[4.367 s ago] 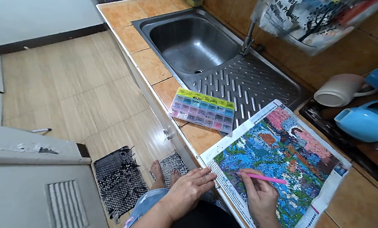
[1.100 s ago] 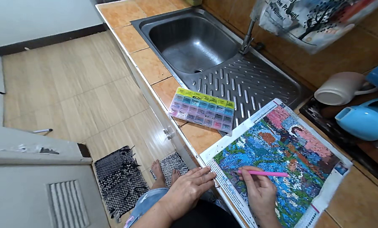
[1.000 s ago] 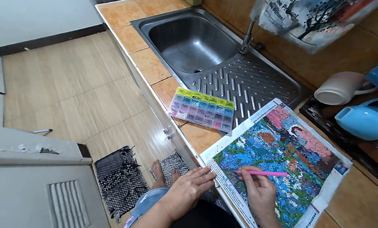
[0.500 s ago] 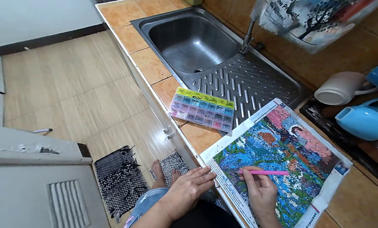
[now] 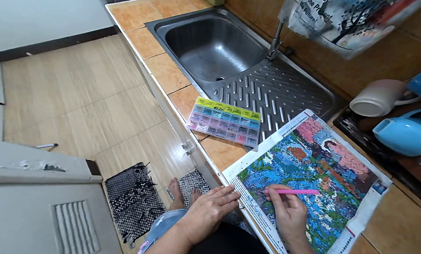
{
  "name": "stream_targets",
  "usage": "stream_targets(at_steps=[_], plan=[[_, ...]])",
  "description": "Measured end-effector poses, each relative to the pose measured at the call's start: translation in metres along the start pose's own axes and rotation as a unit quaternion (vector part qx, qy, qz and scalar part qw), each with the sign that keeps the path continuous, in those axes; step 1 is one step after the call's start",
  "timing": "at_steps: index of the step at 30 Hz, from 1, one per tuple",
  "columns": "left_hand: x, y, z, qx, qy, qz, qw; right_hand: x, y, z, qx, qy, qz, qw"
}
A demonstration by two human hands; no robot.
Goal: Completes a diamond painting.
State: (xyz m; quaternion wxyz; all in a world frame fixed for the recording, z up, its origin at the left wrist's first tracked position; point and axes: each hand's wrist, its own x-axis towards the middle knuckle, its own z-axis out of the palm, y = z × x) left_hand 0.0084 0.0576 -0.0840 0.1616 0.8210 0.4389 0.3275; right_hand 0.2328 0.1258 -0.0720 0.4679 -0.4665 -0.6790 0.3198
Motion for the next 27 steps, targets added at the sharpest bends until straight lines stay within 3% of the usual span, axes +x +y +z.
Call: stream_targets(at_steps=[9, 20, 27], plan=[[0.000, 0.000, 0.000, 0.010, 0.004, 0.002, 1.000, 0.003, -0.009, -0.002, 0.047, 0.002, 0.050, 0.998], [0.000, 0.001, 0.000, 0.012, 0.002, 0.001, 1.000, 0.000, 0.000, 0.000, -0.004, 0.003, -0.004, 1.000], [0.000, 0.000, 0.001, 0.007, 0.001, 0.002, 1.000, 0.000, -0.001, -0.001, 0.008, 0.003, 0.006, 1.000]])
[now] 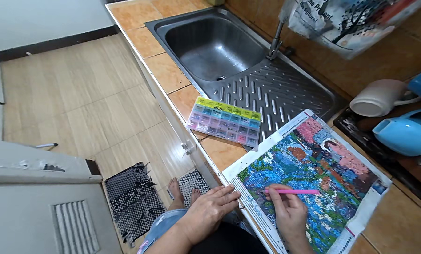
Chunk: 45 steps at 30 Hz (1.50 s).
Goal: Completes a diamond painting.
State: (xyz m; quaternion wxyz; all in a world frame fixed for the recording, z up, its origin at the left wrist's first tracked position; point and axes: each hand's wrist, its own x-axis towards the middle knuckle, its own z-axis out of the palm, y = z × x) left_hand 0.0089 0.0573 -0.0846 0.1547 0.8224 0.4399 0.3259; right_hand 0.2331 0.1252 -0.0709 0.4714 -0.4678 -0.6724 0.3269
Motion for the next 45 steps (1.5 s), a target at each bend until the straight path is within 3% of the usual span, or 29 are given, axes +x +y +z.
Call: stream_targets(at_steps=[45], plan=[[-0.0010, 0.0009, 0.0003, -0.002, 0.003, -0.006, 1.000, -0.0014, 0.0047, 0.0017, -0.031, 0.004, -0.025, 0.999]])
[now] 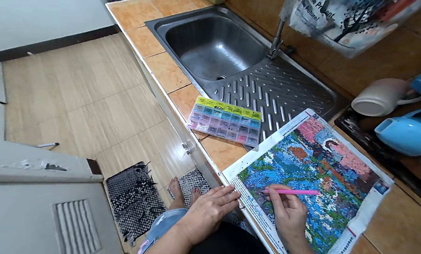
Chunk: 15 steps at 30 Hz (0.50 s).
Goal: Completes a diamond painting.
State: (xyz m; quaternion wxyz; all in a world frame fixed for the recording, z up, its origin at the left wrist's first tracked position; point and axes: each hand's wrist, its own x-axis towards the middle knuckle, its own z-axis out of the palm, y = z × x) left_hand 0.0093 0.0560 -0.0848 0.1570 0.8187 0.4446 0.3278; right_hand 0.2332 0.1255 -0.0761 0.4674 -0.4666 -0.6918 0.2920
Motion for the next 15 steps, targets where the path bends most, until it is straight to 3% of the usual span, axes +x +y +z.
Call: stream_targets(at_steps=[15], plan=[[0.0015, -0.0005, -0.0017, 0.000, -0.003, 0.000, 1.000, 0.0035, -0.0070, -0.0004, 0.050, 0.018, 0.033, 0.998]])
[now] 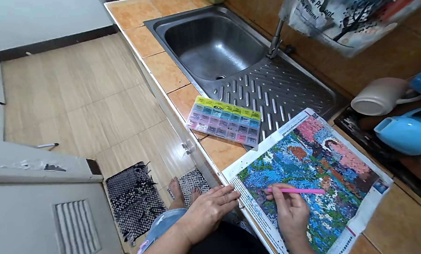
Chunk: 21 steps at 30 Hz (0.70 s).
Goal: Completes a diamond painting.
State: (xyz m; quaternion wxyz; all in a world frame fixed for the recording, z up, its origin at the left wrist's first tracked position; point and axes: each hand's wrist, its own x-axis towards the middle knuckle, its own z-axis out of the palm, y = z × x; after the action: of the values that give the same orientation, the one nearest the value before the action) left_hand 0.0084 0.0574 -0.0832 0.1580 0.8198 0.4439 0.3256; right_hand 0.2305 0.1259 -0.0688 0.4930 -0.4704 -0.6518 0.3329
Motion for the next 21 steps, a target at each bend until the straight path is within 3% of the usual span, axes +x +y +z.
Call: stream_targets(at_steps=[6, 11, 21], plan=[[0.000, 0.000, -0.001, -0.003, -0.001, 0.002, 1.000, 0.004, -0.007, -0.002, 0.061, 0.017, 0.077, 0.995], [0.001, 0.000, -0.001, -0.005, -0.003, 0.003, 1.000, 0.007, -0.014, -0.004, 0.070, 0.011, 0.075, 0.995], [0.000, -0.001, 0.000, -0.008, -0.001, 0.005, 1.000, 0.014, -0.021, -0.008, -0.027, -0.061, 0.087, 0.994]])
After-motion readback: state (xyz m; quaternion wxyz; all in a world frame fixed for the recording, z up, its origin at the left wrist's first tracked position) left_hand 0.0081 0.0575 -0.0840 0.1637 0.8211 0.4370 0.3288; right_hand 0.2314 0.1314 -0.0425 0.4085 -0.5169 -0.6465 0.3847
